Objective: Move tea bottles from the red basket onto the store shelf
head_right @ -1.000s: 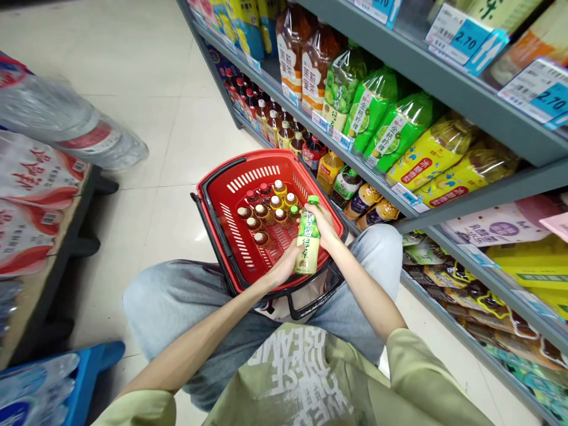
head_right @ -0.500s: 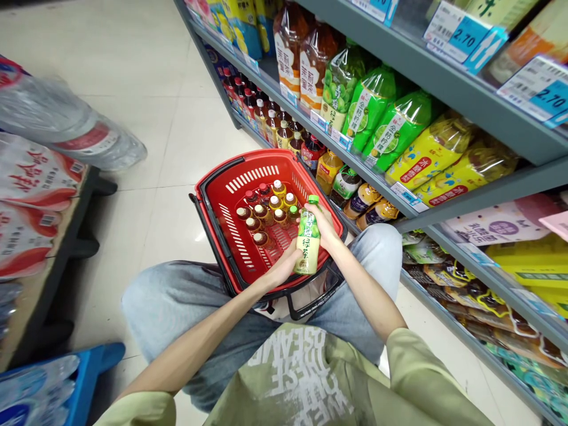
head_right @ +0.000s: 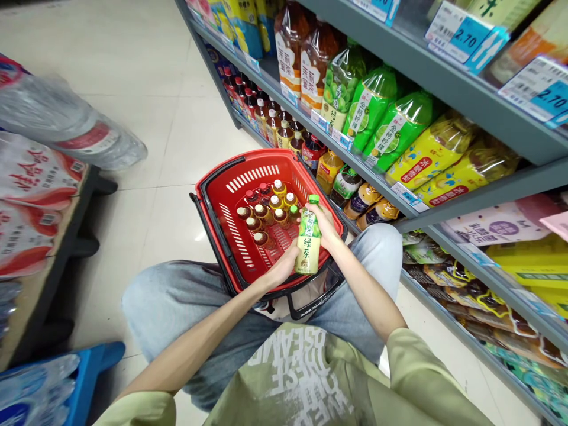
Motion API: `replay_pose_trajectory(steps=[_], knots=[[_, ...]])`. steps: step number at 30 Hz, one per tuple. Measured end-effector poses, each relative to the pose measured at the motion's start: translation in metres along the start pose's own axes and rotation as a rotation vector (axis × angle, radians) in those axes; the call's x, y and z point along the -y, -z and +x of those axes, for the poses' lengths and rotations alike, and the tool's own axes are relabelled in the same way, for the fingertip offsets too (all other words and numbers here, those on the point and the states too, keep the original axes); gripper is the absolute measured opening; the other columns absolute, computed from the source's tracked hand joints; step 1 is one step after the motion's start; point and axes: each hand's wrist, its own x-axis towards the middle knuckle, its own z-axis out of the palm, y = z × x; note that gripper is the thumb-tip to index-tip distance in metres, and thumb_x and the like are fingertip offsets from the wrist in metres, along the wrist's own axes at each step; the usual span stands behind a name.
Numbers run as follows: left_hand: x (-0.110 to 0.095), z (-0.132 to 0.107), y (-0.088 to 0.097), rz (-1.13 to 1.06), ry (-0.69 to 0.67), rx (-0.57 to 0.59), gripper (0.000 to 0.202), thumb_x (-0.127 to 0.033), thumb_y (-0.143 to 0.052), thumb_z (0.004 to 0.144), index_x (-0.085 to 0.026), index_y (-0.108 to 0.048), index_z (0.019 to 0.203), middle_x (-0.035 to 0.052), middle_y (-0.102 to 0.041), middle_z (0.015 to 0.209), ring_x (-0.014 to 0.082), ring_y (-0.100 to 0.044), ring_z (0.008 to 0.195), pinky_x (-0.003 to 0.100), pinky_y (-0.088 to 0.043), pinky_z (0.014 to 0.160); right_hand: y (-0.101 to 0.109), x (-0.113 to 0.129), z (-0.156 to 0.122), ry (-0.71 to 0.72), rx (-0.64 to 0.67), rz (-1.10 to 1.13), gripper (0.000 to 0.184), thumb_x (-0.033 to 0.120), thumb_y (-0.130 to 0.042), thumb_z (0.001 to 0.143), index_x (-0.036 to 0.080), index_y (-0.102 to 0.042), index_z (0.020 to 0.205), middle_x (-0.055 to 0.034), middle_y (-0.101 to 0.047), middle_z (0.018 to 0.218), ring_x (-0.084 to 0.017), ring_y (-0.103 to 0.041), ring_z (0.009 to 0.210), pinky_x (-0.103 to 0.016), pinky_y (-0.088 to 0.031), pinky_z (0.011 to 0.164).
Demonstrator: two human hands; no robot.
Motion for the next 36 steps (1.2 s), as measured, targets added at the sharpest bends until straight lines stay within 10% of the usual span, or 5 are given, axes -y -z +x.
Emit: replay_pose_trajectory(steps=[13,36], knots=[[-0.007,-0.001,-0.001,0.063,0.017,-0.067,0.061,-0.058,-0.028,0.102,-0.018,-0.049,0.142,0.0141,-0.058,0.145,0.0271,-0.054,0.133,0.044,-0.033,0.119,-0.004,0.001,-0.003,0.011,-0.011,0.008,0.029,0.038,-0.079,0.077,0.022,-0.057,0.087,0.002,-0.068,0.067,-0.016,-0.07,0.06,-0.027,-0.06,0.056],[-0.029,-0.018,-0.001,0.006,0.0,0.169,0.082,-0.023,-0.057,0.069,-0.014,-0.031,0.146,0.0142,-0.047,0.143,0.0314,-0.04,0.136,0.046,-0.033,0.116,-0.007,0.008,-0.008,0.025,0.047,0.024,0.035,0.035,-0.083,0.071,0.022,-0.06,0.093,0.0022,-0.071,0.075,-0.013,-0.067,0.056,-0.023,-0.055,0.053]])
